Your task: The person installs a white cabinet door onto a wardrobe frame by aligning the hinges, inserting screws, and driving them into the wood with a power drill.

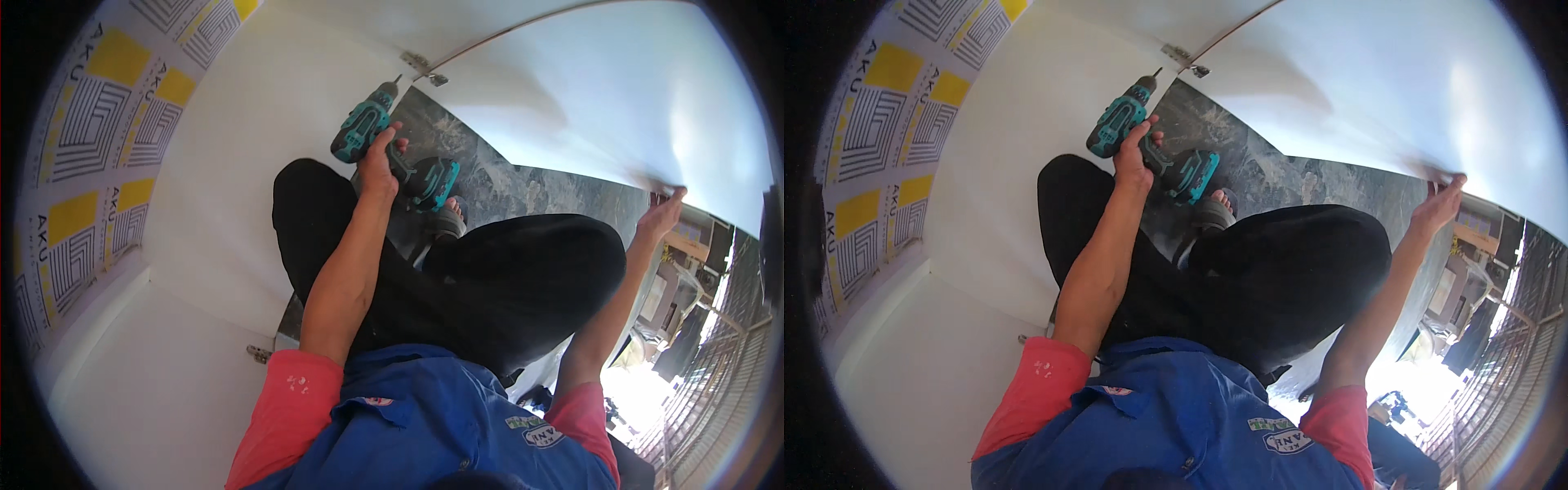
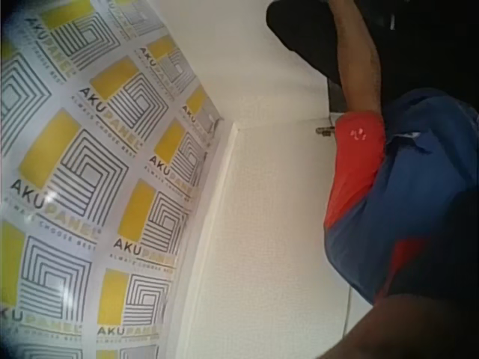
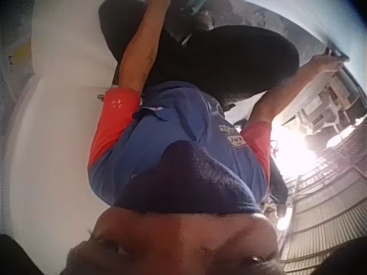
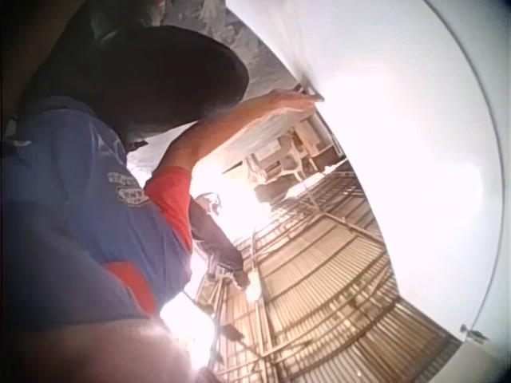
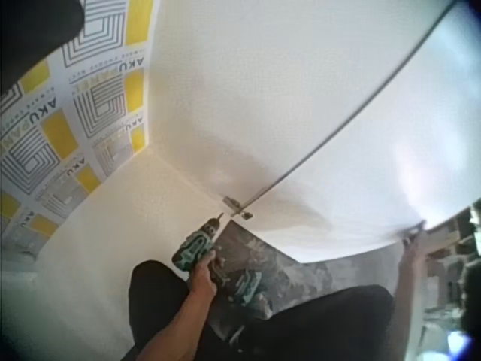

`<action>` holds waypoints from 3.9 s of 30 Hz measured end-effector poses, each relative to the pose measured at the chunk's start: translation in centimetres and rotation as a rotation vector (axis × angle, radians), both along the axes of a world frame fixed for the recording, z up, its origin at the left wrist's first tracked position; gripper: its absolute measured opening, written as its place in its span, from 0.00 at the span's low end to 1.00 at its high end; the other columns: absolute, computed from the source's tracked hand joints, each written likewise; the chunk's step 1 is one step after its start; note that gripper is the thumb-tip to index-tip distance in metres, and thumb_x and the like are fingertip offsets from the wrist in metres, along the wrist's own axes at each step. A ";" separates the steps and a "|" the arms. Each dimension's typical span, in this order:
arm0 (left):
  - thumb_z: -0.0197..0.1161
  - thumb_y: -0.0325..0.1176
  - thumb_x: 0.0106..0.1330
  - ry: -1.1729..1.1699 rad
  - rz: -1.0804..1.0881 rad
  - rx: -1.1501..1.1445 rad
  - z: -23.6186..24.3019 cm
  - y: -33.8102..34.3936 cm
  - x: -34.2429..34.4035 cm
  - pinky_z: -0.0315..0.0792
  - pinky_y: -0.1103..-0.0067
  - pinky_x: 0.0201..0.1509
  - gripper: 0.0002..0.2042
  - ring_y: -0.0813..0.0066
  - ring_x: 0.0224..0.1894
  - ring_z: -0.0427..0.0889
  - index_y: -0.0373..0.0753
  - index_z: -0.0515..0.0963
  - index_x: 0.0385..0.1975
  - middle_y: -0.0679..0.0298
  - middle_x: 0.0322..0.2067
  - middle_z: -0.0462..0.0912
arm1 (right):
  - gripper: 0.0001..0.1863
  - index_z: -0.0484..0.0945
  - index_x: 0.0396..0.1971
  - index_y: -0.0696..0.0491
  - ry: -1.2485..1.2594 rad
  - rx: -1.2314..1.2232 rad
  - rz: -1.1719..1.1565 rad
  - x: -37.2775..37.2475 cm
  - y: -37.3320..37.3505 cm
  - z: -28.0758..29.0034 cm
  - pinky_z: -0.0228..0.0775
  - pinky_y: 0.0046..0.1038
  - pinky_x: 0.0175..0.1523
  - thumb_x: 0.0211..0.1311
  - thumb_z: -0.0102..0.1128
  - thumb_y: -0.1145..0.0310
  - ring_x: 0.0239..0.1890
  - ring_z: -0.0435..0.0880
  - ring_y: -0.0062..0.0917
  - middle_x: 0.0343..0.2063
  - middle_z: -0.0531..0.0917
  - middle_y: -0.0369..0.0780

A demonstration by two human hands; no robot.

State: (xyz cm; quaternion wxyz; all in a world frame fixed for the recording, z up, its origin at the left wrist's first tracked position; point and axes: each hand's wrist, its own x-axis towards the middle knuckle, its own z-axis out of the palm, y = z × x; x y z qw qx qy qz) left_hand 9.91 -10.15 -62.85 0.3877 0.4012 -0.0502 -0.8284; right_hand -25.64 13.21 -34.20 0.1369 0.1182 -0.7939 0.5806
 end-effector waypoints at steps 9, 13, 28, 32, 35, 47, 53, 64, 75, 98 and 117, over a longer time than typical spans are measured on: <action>0.63 0.25 0.62 -0.092 -0.052 0.032 -2.7 0.1 0.7 0.74 0.77 0.33 0.13 0.72 0.29 0.81 0.37 0.77 0.47 0.60 0.40 0.85 | 0.30 0.74 0.56 0.57 -0.099 0.009 0.074 -1.1 0.8 -3.4 0.72 0.35 0.57 0.70 0.55 0.45 0.52 0.78 0.29 0.50 0.79 0.41; 0.63 0.26 0.63 -0.129 -0.062 0.017 -2.6 -0.1 0.6 0.74 0.77 0.33 0.12 0.72 0.29 0.81 0.38 0.77 0.46 0.61 0.40 0.85 | 0.36 0.67 0.63 0.61 -0.229 0.152 0.076 0.6 1.0 -6.0 0.71 0.36 0.57 0.69 0.57 0.45 0.57 0.75 0.35 0.55 0.77 0.44; 0.63 0.29 0.62 -0.150 0.049 -0.074 3.6 -1.1 5.6 0.74 0.78 0.35 0.12 0.73 0.31 0.78 0.33 0.77 0.44 0.63 0.37 0.81 | 0.24 0.76 0.56 0.52 -1.237 0.247 0.943 10.5 -5.6 -21.0 0.69 0.32 0.56 0.72 0.52 0.50 0.53 0.79 0.28 0.53 0.81 0.39; 0.62 0.27 0.63 -0.159 0.092 -0.100 7.4 -1.1 6.8 0.75 0.78 0.35 0.13 0.74 0.31 0.78 0.34 0.75 0.47 0.62 0.38 0.81 | 0.24 0.73 0.57 0.53 -1.435 -0.056 0.821 9.7 -10.6 -28.4 0.70 0.35 0.54 0.69 0.55 0.54 0.53 0.79 0.32 0.52 0.81 0.40; 0.61 0.26 0.64 -0.165 0.101 -0.106 8.6 -0.7 9.6 0.76 0.78 0.36 0.16 0.74 0.31 0.77 0.33 0.73 0.51 0.61 0.40 0.80 | 0.24 0.69 0.59 0.52 -1.614 -0.261 0.837 11.3 -16.1 -35.1 0.71 0.37 0.54 0.67 0.56 0.58 0.53 0.79 0.35 0.51 0.80 0.42; 0.53 0.25 0.67 -0.179 0.221 -0.140 13.0 3.9 12.5 0.70 0.78 0.34 0.27 0.75 0.29 0.72 0.29 0.58 0.67 0.58 0.45 0.75 | 0.07 0.75 0.41 0.50 -1.715 -0.687 0.925 12.5 -23.8 -44.8 0.74 0.36 0.47 0.63 0.56 0.69 0.35 0.79 0.26 0.33 0.81 0.37; 0.54 0.24 0.66 -0.150 0.286 -0.149 13.2 4.6 12.4 0.70 0.78 0.33 0.27 0.75 0.27 0.71 0.29 0.59 0.66 0.58 0.44 0.75 | 0.07 0.75 0.39 0.49 -1.676 -0.744 0.862 13.5 -23.5 -44.7 0.70 0.34 0.41 0.62 0.59 0.68 0.30 0.75 0.25 0.27 0.77 0.34; 0.61 0.24 0.60 -0.468 0.205 -0.145 13.0 3.0 9.2 0.77 0.77 0.33 0.22 0.73 0.28 0.77 0.36 0.71 0.56 0.60 0.40 0.79 | 0.06 0.78 0.41 0.47 -1.585 -0.628 0.989 13.1 -23.1 -42.9 0.69 0.30 0.35 0.68 0.58 0.65 0.26 0.74 0.21 0.24 0.76 0.31; 0.64 0.23 0.58 -0.337 0.105 -0.128 8.6 1.8 7.9 0.78 0.75 0.31 0.12 0.70 0.26 0.80 0.37 0.76 0.43 0.61 0.35 0.82 | 0.18 0.77 0.53 0.52 -1.125 0.334 1.690 13.9 -15.0 -23.6 0.74 0.25 0.44 0.69 0.58 0.59 0.37 0.80 0.18 0.37 0.83 0.34; 0.66 0.27 0.62 -0.490 -0.207 -0.521 60.4 7.4 4.7 0.79 0.76 0.45 0.14 0.75 0.40 0.83 0.34 0.80 0.48 0.62 0.42 0.85 | 0.13 0.81 0.48 0.54 -0.558 0.033 2.089 15.1 -12.8 51.3 0.72 0.27 0.55 0.69 0.60 0.65 0.48 0.82 0.21 0.42 0.86 0.38; 0.65 0.22 0.59 -0.482 -0.076 -0.644 77.3 8.0 7.9 0.76 0.80 0.38 0.13 0.78 0.31 0.81 0.35 0.80 0.44 0.63 0.37 0.85 | 0.09 0.84 0.38 0.56 0.884 0.241 1.048 16.4 -27.2 90.9 0.74 0.30 0.43 0.60 0.64 0.70 0.36 0.84 0.30 0.31 0.85 0.42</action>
